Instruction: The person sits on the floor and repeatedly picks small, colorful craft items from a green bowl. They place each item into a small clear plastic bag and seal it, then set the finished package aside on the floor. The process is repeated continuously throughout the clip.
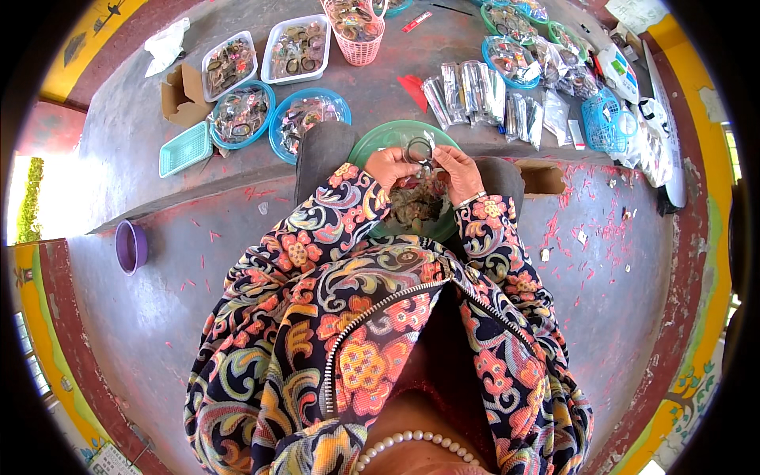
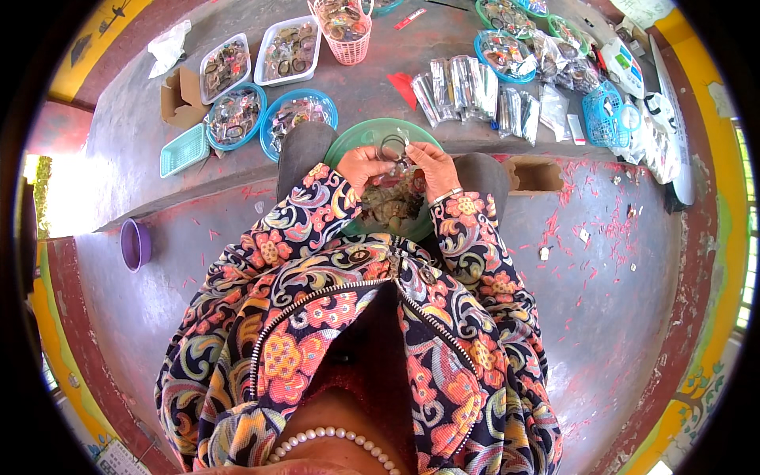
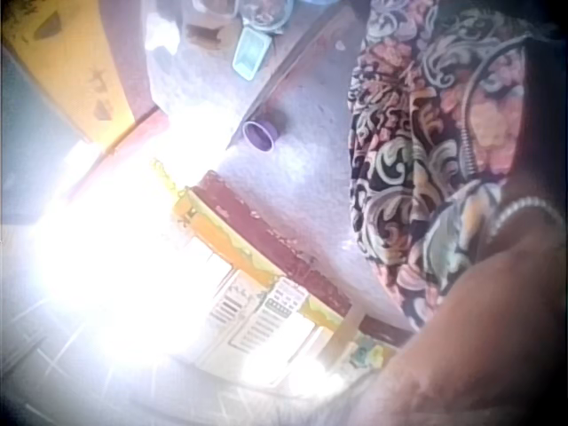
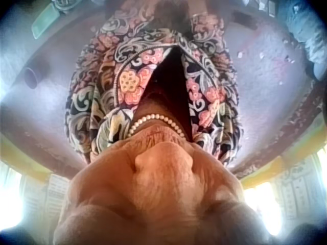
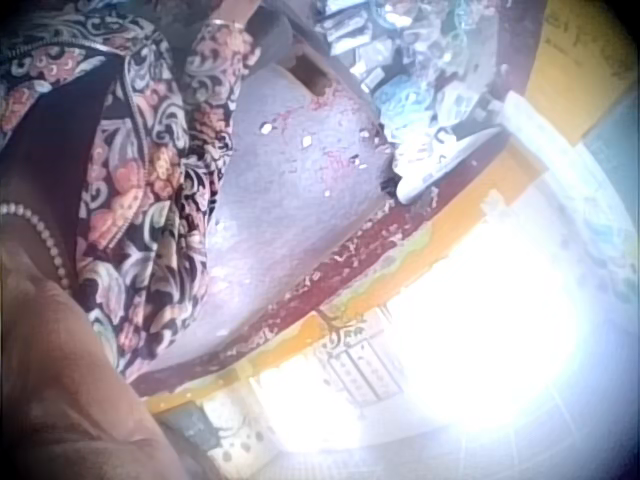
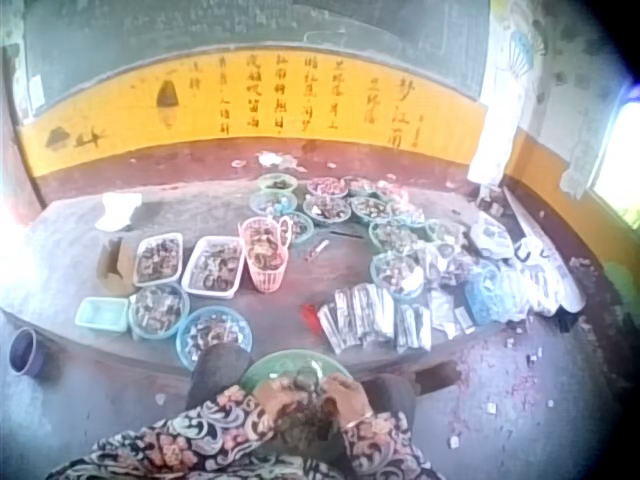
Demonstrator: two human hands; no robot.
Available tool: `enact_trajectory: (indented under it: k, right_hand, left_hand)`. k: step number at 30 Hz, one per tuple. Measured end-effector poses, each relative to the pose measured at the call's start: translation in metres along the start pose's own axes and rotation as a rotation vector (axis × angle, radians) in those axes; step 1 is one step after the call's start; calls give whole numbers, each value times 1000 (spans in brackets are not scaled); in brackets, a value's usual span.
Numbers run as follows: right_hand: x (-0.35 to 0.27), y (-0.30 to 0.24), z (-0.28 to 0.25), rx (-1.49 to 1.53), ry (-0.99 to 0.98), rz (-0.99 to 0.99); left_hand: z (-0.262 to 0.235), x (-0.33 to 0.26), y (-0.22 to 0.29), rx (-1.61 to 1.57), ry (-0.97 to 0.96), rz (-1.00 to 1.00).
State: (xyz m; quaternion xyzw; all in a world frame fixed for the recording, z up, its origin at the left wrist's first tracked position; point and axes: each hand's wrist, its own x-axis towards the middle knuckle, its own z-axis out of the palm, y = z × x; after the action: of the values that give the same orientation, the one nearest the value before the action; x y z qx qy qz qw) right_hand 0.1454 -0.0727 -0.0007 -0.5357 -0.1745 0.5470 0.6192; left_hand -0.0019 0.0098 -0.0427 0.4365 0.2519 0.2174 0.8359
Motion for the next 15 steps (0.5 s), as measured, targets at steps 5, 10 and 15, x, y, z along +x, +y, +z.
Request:
enact_trajectory:
  k: [5,10,15]
  right_hand:
    - [0,0,-1,-10,24,-61]
    - [1,4,-3,-45,61,-119]
    - [1,7,-2,-53,93,-163]
  left_hand:
    - [5,-4,4,206,-99,33]
    - [5,-6,9,271,-107,-23]
    - [7,-6,13,343,-104,-43]
